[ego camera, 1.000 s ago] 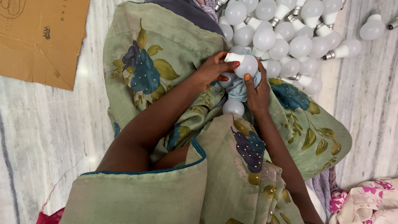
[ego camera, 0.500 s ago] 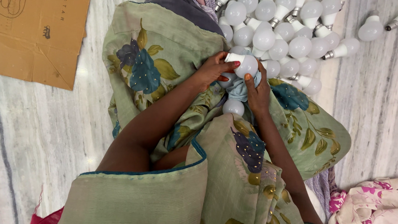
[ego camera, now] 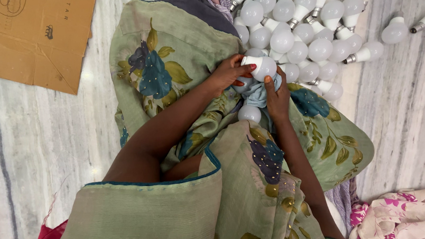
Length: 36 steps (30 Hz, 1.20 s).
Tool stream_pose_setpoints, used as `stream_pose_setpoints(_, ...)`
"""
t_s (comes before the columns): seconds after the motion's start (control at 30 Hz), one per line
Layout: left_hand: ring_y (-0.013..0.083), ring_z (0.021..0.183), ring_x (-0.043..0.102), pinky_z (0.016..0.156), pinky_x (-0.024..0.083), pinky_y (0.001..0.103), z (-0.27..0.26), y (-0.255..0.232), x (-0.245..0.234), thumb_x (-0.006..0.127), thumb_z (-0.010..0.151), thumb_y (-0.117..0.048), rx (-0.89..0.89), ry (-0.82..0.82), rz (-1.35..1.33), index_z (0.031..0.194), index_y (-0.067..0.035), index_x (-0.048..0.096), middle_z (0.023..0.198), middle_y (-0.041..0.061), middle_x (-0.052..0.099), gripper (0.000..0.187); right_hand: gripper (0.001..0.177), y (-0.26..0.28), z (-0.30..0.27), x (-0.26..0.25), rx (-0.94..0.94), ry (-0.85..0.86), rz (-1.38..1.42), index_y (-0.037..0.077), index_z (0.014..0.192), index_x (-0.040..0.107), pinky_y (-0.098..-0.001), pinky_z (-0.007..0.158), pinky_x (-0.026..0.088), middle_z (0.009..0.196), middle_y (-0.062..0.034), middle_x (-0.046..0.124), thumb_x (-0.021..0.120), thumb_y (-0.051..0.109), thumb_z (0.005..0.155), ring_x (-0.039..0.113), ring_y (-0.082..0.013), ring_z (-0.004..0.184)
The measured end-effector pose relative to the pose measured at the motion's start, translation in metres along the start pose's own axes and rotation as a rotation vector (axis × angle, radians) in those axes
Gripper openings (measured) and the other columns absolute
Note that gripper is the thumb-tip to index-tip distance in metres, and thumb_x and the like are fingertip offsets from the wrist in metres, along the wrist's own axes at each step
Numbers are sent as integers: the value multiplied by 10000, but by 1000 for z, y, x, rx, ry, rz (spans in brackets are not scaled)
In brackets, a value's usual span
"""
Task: The person sits on the floor and wipes multiple white LED light bulbs with a blue cloth. They pick up bulbs from a pile and a teal basin, wipe each one, and place them back on the floor.
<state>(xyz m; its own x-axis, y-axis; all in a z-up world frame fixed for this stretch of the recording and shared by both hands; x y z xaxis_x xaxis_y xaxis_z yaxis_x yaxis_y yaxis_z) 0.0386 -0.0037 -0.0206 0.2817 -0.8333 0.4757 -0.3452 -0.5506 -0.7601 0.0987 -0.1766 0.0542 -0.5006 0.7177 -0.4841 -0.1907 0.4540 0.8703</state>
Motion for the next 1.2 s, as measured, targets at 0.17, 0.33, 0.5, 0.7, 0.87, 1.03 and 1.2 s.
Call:
stream_pose_setpoints(0.17, 144, 971, 707, 707, 557, 305, -1, -1, 1, 756, 882, -423, 60, -34, -38, 1322, -92, 545, 1136, 49, 715, 590, 506, 13, -3, -1, -9, -77, -35, 48, 1437, 541, -344, 1027, 500, 1292, -159, 686, 615, 383, 1065, 635, -219, 1178)
stream_pose_setpoints(0.33, 157, 919, 743, 726, 589, 325, 0, 3, -2, 746, 910, -313, 21, -52, -168, 1327, -84, 554, 1113, 44, 719, 513, 554, 44, -25, 7, -393, -172, -423, 40, 1517, 487, -444, 1148, 427, 1482, -251, 545, 637, 337, 1074, 549, -364, 1365)
stream_pose_setpoints(0.5, 171, 949, 744, 786, 611, 341, -3, 2, 2, 765, 920, -257, 7, 191, -247, 1385, -88, 555, 1098, 70, 741, 537, 582, 41, -23, 4, -423, -213, -562, 50, 1539, 508, -464, 1169, 416, 1539, -258, 496, 651, 366, 1071, 490, -410, 1419)
stream_pose_setpoints(0.7, 214, 997, 733, 857, 636, 371, -9, -27, 11, 775, 916, -169, 125, 217, -342, 1426, -62, 505, 1173, 94, 714, 587, 554, -4, -10, -2, -22, -128, 82, 63, 1452, 574, -256, 744, 469, 949, -2, 655, 556, 458, 1064, 557, -88, 837)
stream_pose_setpoints(0.87, 288, 1019, 754, 896, 622, 406, 33, -118, -26, 759, 893, -141, 375, -51, -349, 1473, -83, 380, 1231, 139, 678, 695, 408, -13, -6, -6, -26, -162, 26, 21, 1221, 710, -266, 678, 423, 869, 8, 598, 615, 382, 1059, 483, -89, 743)
stream_pose_setpoints(1.03, 254, 1090, 731, 919, 608, 389, 80, -187, -67, 725, 934, -151, 573, -174, -364, 1428, -59, 456, 1261, 107, 688, 570, 346, -17, 18, -56, -60, -476, 232, -19, 1170, 677, -285, 810, 517, 1004, -20, 676, 631, 315, 1093, 591, -114, 887)
stream_pose_setpoints(1.2, 203, 1157, 693, 933, 592, 367, 99, -177, -73, 714, 928, -144, 511, -158, -244, 1431, -106, 464, 1301, 56, 672, 563, 351, -28, 27, -93, 149, -700, 773, -33, 1113, 624, -405, 803, 615, 1056, -137, 700, 641, 304, 1014, 717, -256, 911)
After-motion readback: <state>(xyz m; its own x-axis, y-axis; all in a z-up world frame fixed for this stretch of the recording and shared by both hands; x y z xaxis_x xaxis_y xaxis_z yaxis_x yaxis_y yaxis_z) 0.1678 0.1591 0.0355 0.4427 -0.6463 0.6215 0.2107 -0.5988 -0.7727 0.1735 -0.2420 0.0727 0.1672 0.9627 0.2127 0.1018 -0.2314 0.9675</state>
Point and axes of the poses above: each hand's wrist, its own z-axis towards the middle knuckle, its own x-axis out of the palm, y = z × x, the point moved 4 cm from there along z, towards the middle knuckle
